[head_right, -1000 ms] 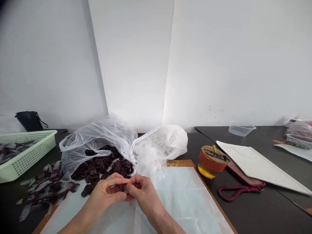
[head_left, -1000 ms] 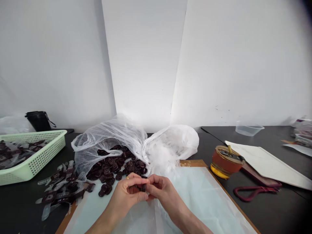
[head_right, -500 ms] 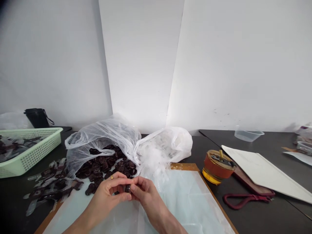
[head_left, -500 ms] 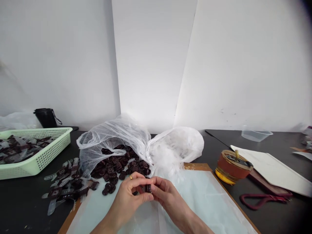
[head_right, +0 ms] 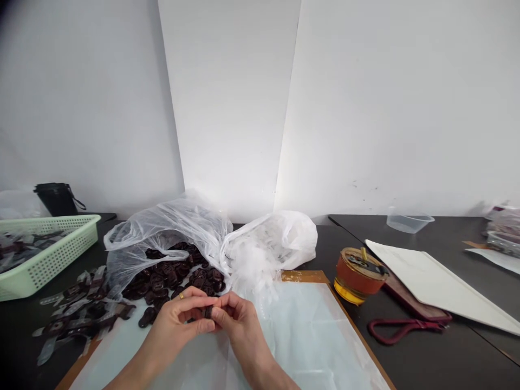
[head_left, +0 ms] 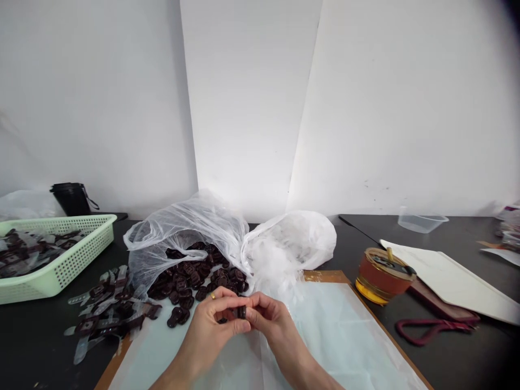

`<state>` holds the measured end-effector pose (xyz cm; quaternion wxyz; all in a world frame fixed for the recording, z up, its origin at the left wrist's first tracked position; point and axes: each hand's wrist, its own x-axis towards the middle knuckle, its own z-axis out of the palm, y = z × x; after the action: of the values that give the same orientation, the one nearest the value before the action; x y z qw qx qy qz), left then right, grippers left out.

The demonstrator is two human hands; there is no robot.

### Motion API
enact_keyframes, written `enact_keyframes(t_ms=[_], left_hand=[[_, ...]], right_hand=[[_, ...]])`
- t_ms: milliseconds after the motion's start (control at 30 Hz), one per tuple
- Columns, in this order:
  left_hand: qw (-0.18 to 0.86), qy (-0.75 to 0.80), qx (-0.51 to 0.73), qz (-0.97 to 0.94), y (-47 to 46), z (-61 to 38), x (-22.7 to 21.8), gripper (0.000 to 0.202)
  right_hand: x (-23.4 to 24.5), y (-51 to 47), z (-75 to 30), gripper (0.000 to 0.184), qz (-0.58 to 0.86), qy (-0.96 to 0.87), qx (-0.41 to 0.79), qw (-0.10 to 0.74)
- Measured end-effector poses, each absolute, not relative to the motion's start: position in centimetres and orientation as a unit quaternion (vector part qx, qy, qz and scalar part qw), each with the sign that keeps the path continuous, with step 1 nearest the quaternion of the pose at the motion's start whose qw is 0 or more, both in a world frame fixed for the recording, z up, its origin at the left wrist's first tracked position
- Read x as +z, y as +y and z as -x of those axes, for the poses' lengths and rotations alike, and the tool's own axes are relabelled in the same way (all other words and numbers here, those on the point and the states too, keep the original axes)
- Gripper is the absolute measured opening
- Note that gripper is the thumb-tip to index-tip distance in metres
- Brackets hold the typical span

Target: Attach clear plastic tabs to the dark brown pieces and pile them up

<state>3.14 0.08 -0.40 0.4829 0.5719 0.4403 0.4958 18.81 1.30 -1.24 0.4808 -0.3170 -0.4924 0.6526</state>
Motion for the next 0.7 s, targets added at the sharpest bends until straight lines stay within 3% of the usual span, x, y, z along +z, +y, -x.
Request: enact_keyframes(t_ms=[233, 433, 700], left_hand=[[0.507, 0.436, 0.520, -0.531, 0.0, -3.1, -0.4, 0.032], [0.551, 0.418, 0.520, -0.502, 0.4, -3.2, -1.1, 0.022], [0.507, 0.461, 0.495, -0.534, 0.4, -2.6, -0.2, 0.015]], right_hand=[[-0.8, 1.1, -18.4, 0.031, 0.333, -0.490, 0.636, 0.496], [-1.4, 1.5, -18.4, 0.035, 0.350, -0.503, 0.608, 0.504], [-1.7, 1.9, -18.7, 0.036, 0.365, -0.507, 0.577, 0.525]])
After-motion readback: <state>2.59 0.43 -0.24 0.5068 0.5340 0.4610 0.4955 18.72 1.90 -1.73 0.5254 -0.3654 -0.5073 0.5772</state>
